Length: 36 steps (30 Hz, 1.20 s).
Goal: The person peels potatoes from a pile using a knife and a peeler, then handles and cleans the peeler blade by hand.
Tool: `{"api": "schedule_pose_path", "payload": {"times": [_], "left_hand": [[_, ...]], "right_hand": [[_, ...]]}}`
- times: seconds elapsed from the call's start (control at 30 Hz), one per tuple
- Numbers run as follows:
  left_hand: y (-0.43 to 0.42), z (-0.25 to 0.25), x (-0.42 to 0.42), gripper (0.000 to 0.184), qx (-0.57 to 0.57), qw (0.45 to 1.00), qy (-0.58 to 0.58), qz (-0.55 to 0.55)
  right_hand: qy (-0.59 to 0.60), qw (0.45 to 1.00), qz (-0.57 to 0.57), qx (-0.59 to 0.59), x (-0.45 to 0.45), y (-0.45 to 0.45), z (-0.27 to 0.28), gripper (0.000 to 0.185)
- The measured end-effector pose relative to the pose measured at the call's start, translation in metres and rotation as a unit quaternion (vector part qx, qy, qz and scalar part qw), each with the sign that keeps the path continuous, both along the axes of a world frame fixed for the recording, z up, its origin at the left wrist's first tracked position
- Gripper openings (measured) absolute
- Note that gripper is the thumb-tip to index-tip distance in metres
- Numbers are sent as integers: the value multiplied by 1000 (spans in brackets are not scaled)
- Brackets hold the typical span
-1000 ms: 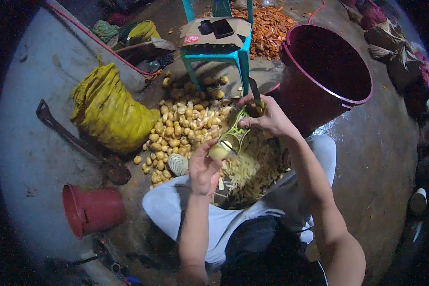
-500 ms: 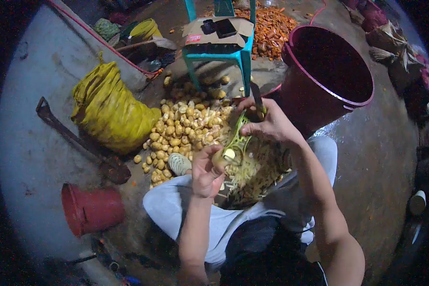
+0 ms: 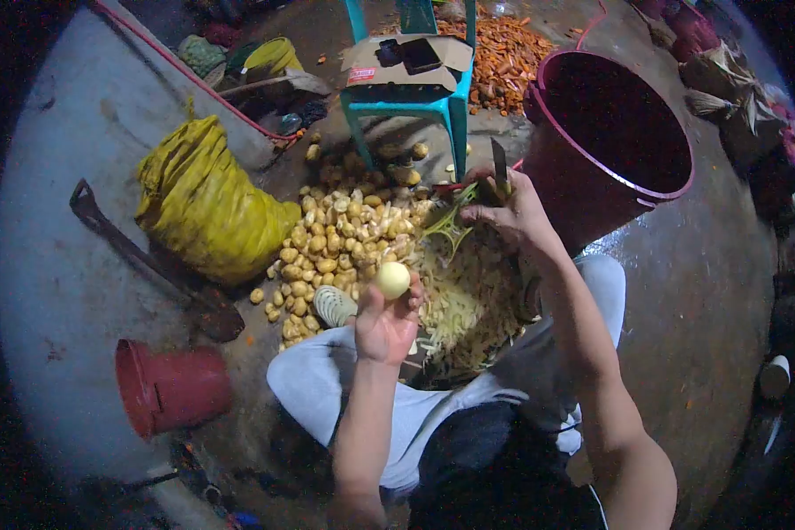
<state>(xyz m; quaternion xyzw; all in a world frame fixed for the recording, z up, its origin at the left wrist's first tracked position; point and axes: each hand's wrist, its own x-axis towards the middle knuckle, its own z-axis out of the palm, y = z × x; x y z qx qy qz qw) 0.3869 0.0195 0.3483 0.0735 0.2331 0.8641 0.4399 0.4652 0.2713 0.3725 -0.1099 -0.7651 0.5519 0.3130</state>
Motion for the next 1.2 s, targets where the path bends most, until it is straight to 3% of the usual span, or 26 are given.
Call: {"api": "schedule_pose_path", "payload": {"times": [0.07,0.27,0.33,0.53,0.63,0.7,0.77,0.8,0.83,0.9,0.93,1.0,1.07,1.1,1.13,1.2], "left_hand": [[3,10,-2,52,-49,995,-91,13],[4,12,-4,49,-73,991,-106,38],[4,10,-6,50,-75,991,-106,35],[6,-1,-9,46,-96,990,-95,28],[14,-39,-16,41,-146,988,-15,43],[21,-97,-24,44,-299,944,129,44],[26,-165,-17,43,-399,904,152,-11],[39,-175,-7,42,-469,866,167,-45],[57,-157,3,41,-462,868,143,-111],[94,-113,30,39,-395,870,230,-185],[128,-91,37,42,-378,839,366,-141],[190,-44,38,44,-352,790,493,-92],[237,22,39,46,-208,914,300,-178],[256,38,36,48,-128,948,196,-215],[272,30,28,48,-47,948,209,-237],[288,8,16,50,-45,934,236,-263]], "right_hand": [[-67,997,4,-45,2,-1,-4,42],[-47,998,-27,-12,5,2,-10,44],[-41,991,-19,-126,7,-6,3,41],[-32,998,-37,-49,10,-1,-4,40],[-34,996,-44,-75,16,2,3,40],[-31,994,-25,-104,22,6,8,39],[-1,978,54,-202,29,10,15,41],[24,972,92,-213,33,12,16,47],[30,973,122,-192,41,13,24,51],[52,973,175,-141,52,18,29,59],[63,960,209,-177,59,14,36,62],[68,916,278,-281,69,15,34,64],[80,913,271,-294,78,19,29,65],[94,909,267,-306,81,24,27,66],[95,909,268,-303,83,31,24,66],[109,933,216,-265,86,42,14,60]]}}
